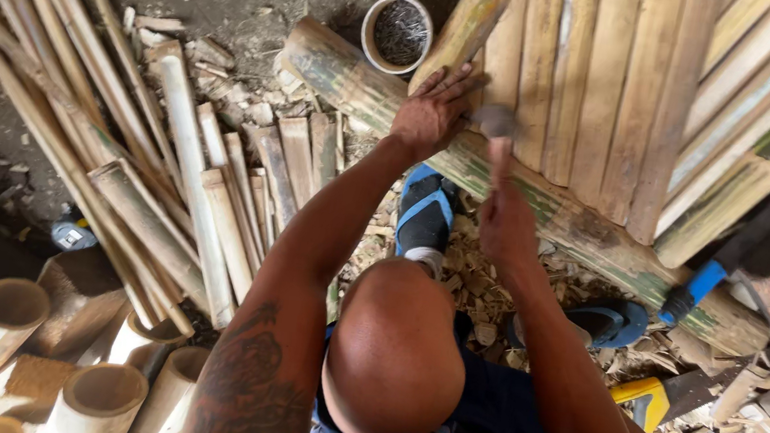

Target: The person assembles a bamboo structure by cutting bamboo strips with a hand saw and nailing them to a frame using a hammer. The person repeatedly measures, cuts, and secures the strips to build the structure.

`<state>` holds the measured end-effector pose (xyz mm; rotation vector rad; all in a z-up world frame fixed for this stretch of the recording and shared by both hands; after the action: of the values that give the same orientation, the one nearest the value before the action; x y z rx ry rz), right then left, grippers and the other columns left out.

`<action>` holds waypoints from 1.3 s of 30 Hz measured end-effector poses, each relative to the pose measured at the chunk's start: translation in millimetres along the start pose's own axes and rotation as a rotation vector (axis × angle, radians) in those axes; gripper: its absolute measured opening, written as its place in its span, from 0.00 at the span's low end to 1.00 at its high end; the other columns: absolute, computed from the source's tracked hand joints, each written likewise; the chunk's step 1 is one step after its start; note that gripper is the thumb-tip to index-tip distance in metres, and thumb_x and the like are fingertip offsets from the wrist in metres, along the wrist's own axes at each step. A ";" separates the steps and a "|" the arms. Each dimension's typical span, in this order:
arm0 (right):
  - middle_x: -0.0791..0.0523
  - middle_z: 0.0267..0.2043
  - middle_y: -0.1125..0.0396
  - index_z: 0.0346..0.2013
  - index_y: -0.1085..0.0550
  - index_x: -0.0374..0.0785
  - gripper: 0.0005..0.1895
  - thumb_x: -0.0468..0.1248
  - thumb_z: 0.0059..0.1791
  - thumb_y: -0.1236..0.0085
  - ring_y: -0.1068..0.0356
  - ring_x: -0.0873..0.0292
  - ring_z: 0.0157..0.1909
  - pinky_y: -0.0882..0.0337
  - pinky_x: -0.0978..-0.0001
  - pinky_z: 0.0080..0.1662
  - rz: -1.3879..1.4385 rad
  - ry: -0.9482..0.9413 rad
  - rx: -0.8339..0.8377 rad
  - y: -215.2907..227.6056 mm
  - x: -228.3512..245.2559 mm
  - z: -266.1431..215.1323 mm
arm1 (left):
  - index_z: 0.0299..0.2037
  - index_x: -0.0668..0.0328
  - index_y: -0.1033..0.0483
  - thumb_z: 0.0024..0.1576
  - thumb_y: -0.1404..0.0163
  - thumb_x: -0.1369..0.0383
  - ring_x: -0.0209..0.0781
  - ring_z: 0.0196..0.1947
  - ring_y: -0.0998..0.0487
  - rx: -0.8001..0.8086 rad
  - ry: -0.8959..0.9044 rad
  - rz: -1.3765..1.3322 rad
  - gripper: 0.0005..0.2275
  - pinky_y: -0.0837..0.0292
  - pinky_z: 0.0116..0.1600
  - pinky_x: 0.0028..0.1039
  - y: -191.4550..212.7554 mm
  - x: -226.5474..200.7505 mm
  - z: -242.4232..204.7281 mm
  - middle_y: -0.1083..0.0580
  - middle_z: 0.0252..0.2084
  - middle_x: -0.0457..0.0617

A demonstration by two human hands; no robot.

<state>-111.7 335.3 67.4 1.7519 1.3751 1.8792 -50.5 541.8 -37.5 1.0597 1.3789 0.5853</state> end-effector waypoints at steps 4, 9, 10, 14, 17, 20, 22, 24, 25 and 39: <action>0.45 0.30 0.33 0.81 0.60 0.48 0.39 0.30 0.58 0.56 0.33 0.50 0.25 0.36 0.52 0.31 -0.029 -0.078 -0.035 -7.0 -9.8 -0.7 | 0.49 0.50 0.21 0.67 0.55 0.59 0.35 0.80 0.60 0.095 0.028 0.024 0.11 0.67 0.81 0.38 5.2 2.9 2.1 0.51 0.80 0.37; 0.50 0.29 0.30 0.80 0.63 0.49 0.40 0.33 0.57 0.57 0.31 0.51 0.21 0.27 0.58 0.27 0.036 -0.302 0.178 0.3 -9.6 5.0 | 0.62 0.46 0.28 0.65 0.56 0.57 0.34 0.79 0.62 0.143 0.039 0.104 0.17 0.68 0.81 0.37 -2.3 0.8 8.6 0.53 0.79 0.35; 0.49 0.29 0.31 0.80 0.62 0.48 0.40 0.33 0.57 0.56 0.31 0.51 0.22 0.29 0.57 0.27 0.002 -0.231 0.116 8.7 -5.5 7.4 | 0.66 0.44 0.31 0.65 0.56 0.56 0.33 0.80 0.63 0.199 0.053 0.124 0.19 0.68 0.82 0.36 -2.1 2.7 12.5 0.54 0.80 0.34; 0.47 0.28 0.31 0.80 0.57 0.46 0.38 0.32 0.58 0.54 0.31 0.51 0.23 0.35 0.56 0.28 -0.077 -0.062 -0.068 36.7 7.7 -4.1 | 0.76 0.37 0.50 0.57 0.56 0.66 0.41 0.77 0.69 -0.134 -0.154 0.563 0.33 0.72 0.76 0.37 7.0 17.6 25.6 0.62 0.79 0.41; 0.47 0.29 0.32 0.80 0.54 0.49 0.36 0.32 0.60 0.53 0.34 0.52 0.23 0.35 0.56 0.29 -0.055 0.017 -0.175 45.1 13.3 -16.0 | 0.77 0.38 0.57 0.67 0.60 0.56 0.40 0.78 0.73 0.186 -0.126 0.337 0.28 0.75 0.78 0.43 3.9 31.3 38.7 0.66 0.80 0.41; 0.51 0.28 0.34 0.81 0.55 0.49 0.35 0.31 0.61 0.56 0.36 0.56 0.23 0.35 0.60 0.26 0.059 -0.017 -0.155 31.6 14.8 -2.7 | 0.77 0.36 0.57 0.66 0.60 0.57 0.39 0.78 0.74 0.182 -0.136 0.377 0.29 0.77 0.77 0.44 8.0 35.2 43.5 0.66 0.80 0.39; 0.53 0.26 0.34 0.81 0.57 0.48 0.37 0.31 0.59 0.56 0.36 0.58 0.21 0.34 0.63 0.24 0.055 -0.098 -0.016 18.1 12.0 7.8 | 0.77 0.30 0.56 0.66 0.60 0.58 0.38 0.78 0.73 0.239 -0.088 0.373 0.28 0.77 0.77 0.47 5.3 31.5 38.1 0.67 0.81 0.35; 0.53 0.24 0.35 0.80 0.59 0.48 0.40 0.31 0.56 0.55 0.36 0.60 0.20 0.32 0.66 0.23 -0.052 -0.171 0.182 9.4 8.1 21.4 | 0.77 0.31 0.56 0.65 0.59 0.56 0.37 0.78 0.73 0.264 -0.064 0.330 0.29 0.77 0.77 0.46 8.9 28.0 36.8 0.67 0.80 0.35; 0.52 0.26 0.34 0.80 0.59 0.49 0.40 0.31 0.57 0.55 0.36 0.59 0.21 0.33 0.66 0.24 -0.055 -0.079 0.090 12.3 8.9 26.8 | 0.77 0.31 0.57 0.65 0.59 0.55 0.37 0.78 0.74 0.268 -0.053 0.318 0.30 0.77 0.77 0.46 14.7 29.9 41.8 0.67 0.79 0.35; 0.47 0.41 0.28 0.81 0.60 0.57 0.36 0.31 0.64 0.59 0.30 0.61 0.28 0.26 0.71 0.30 -0.027 0.121 -0.233 -18.6 -35.2 -0.6 | 0.77 0.31 0.55 0.66 0.60 0.58 0.37 0.78 0.72 0.249 -0.022 0.314 0.28 0.76 0.78 0.44 3.1 25.8 38.0 0.66 0.80 0.33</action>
<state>-110.8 320.1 30.6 1.5235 1.1563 2.0664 -9.3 555.6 -52.6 1.4965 1.2979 0.6375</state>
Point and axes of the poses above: each hand's wrist, its own z-axis towards the middle knuckle, its own y-axis out of the back of the hand, x = y × z, the point moved 2 cm from there along z, towards the middle knuckle
